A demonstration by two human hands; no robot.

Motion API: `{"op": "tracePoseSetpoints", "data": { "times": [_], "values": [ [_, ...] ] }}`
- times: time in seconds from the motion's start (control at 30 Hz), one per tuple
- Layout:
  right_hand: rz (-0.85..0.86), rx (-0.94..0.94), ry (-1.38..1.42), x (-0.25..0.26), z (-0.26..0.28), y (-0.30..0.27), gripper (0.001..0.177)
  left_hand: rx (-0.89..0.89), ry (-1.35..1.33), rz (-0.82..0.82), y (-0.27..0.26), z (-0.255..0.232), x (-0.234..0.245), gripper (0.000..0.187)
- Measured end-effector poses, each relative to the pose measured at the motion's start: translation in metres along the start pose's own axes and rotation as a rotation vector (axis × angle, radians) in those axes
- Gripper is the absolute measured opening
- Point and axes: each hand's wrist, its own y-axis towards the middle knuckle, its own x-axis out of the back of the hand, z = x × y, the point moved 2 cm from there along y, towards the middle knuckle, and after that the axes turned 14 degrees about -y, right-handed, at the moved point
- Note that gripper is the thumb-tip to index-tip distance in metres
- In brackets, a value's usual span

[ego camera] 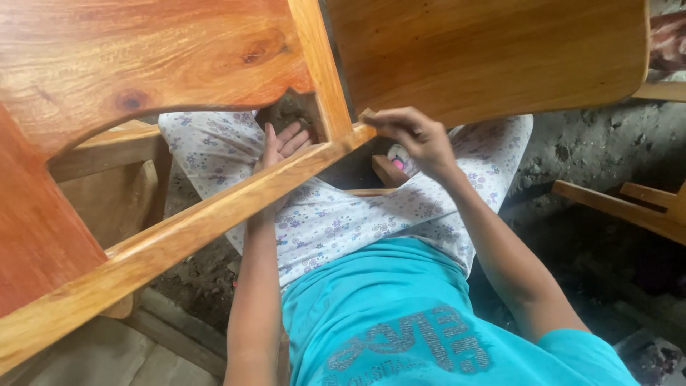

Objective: The person manually sands the wooden frame of a chair using sandpaper.

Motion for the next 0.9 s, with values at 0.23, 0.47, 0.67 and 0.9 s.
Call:
{"op": "tracePoseSetpoints", "data": {
  "times": [0.23, 0.47, 0.67, 0.9],
  "values": [
    [-0.122, 0.004, 0.114, -0.054, -0.002, -0.001, 0.023, 0.051, 0.021, 0.060, -0.007, -0.009, -0.021, 0.088],
    [-0.216, 0.202, -0.485, -0.106, -0.033, 0.005, 0.026, 0.042, 0.065, 0.014, 0.001, -0.002, -0.009, 0.093],
    [-0.068, 0.060, -0.361, -0.080, -0.029, 0.001, 0.012, 0.078, -0.101, 0.066, 0.013, -0.003, -0.001, 0.084],
    [-0.102, -0.193, -0.006, -0.086, -0.016, -0.034, 0.012, 0.061, -0.042, 0.050, 0.014, 0.000, -0.001, 0.094]
  ]
}}
